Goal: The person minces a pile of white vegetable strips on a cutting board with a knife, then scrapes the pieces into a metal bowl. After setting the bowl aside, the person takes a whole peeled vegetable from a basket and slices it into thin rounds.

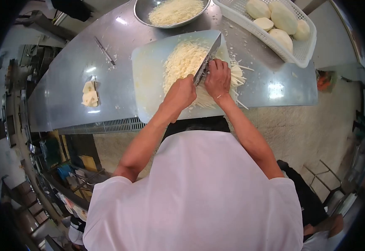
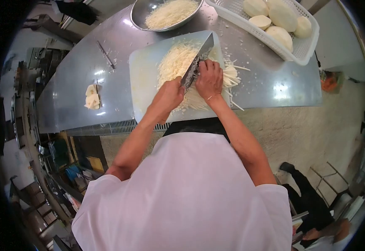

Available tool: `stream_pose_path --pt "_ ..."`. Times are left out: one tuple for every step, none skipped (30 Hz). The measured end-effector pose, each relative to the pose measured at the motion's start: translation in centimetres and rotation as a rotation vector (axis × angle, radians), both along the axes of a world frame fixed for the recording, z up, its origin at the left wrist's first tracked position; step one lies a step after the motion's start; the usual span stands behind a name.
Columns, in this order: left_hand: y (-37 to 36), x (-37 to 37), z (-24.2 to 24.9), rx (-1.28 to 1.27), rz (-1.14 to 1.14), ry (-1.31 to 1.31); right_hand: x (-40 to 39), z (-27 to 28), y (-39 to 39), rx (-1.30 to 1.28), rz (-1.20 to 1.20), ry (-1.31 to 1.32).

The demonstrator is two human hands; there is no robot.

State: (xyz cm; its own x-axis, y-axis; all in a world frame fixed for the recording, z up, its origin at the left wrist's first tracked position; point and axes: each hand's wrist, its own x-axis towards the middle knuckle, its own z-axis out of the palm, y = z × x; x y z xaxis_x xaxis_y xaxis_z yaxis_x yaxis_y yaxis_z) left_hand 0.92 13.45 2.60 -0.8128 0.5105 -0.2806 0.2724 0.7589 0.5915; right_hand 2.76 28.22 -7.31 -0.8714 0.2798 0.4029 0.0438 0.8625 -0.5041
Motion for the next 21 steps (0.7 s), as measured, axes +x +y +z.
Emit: stream_pose_path --pt "-0.3 0.4 1.7 -0.047 -0.006 0.017 -0.3 0.0 -0.2 -0.008 -0.009 -0.016" --pt "-0.6 0.8 1.9 -0.049 -0.008 0.029 -0.7 0.0 -0.2 -0.011 -0.011 -0.004" --pt "-0.9 1.7 1.6 -0.03 0.033 0.008 -0.5 -0.2 -0.2 -0.018 -0.02 0.025" --pt "-1.1 2.3 1.0 -0.009 0.074 -0.017 -0.2 -0.2 -0.3 -0.023 -0.028 0.051" --pt "-0.7 2.4 -1.0 -0.033 0.067 -0.018 -0.2 -0.2 -0.2 -0.024 -0.028 0.051" --pt "-0.6 1.8 -1.8 -0.032 0.072 -0.019 -0.1 0.0 -0.3 -0.023 -0.025 0.046" --pt "-0.3 0.9 -2.4 0.007 0.046 0.001 -0.1 0.0 -0.2 -0.018 -0.019 0.041" --pt "0.0 0.2 -2.9 0.051 0.022 0.023 0.0 0.0 -0.1 -0.007 -0.01 0.042" --pt "0.0 -0.3 -1.7 -0.001 0.001 0.072 0.0 -0.2 0.0 -0.021 -0.003 0.05" --pt "-0.4 -0.1 -0.5 -0.001 0.012 0.078 -0.3 -0.1 0.0 -0.039 -0.001 0.061" --pt "-0.9 0.3 0.7 -0.004 0.023 0.067 -0.6 -0.1 0.1 -0.04 0.001 0.073" --pt "-1.2 1.0 1.3 -0.01 0.029 0.048 -0.4 0.0 0.2 -0.068 0.027 0.058" --pt "-1.4 1.7 0.4 0.025 0.083 0.096 -0.1 0.0 0.4 -0.096 0.049 0.041" --pt "-1.5 1.3 -0.9 0.025 0.08 0.095 -0.2 -0.1 0.7 -0.096 0.045 0.041" --pt "-1.3 0.9 -1.4 0.024 0.067 0.119 0.0 0.0 0.9 -0.123 0.09 0.039" --pt "-1.2 0.5 -1.8 0.026 0.059 0.143 0.1 0.1 1.0 -0.148 0.138 0.038" --pt "-1.6 0.1 -2.0 0.027 0.047 0.123 0.2 0.2 1.3 -0.14 0.146 0.035" --pt "-1.6 0.5 -0.4 0.03 0.061 0.117 0.5 0.6 1.2 -0.135 0.147 0.074" --pt "-1.6 0.9 1.4 0.004 0.074 0.099 0.7 1.0 1.1 -0.134 0.144 0.117" --pt "-1.6 1.1 2.3 -0.022 0.079 0.086 0.8 1.5 1.1 -0.135 0.146 0.122" --pt "-1.7 1.6 2.1 -0.025 0.077 0.085 1.5 1.9 1.1 -0.092 0.155 0.118"
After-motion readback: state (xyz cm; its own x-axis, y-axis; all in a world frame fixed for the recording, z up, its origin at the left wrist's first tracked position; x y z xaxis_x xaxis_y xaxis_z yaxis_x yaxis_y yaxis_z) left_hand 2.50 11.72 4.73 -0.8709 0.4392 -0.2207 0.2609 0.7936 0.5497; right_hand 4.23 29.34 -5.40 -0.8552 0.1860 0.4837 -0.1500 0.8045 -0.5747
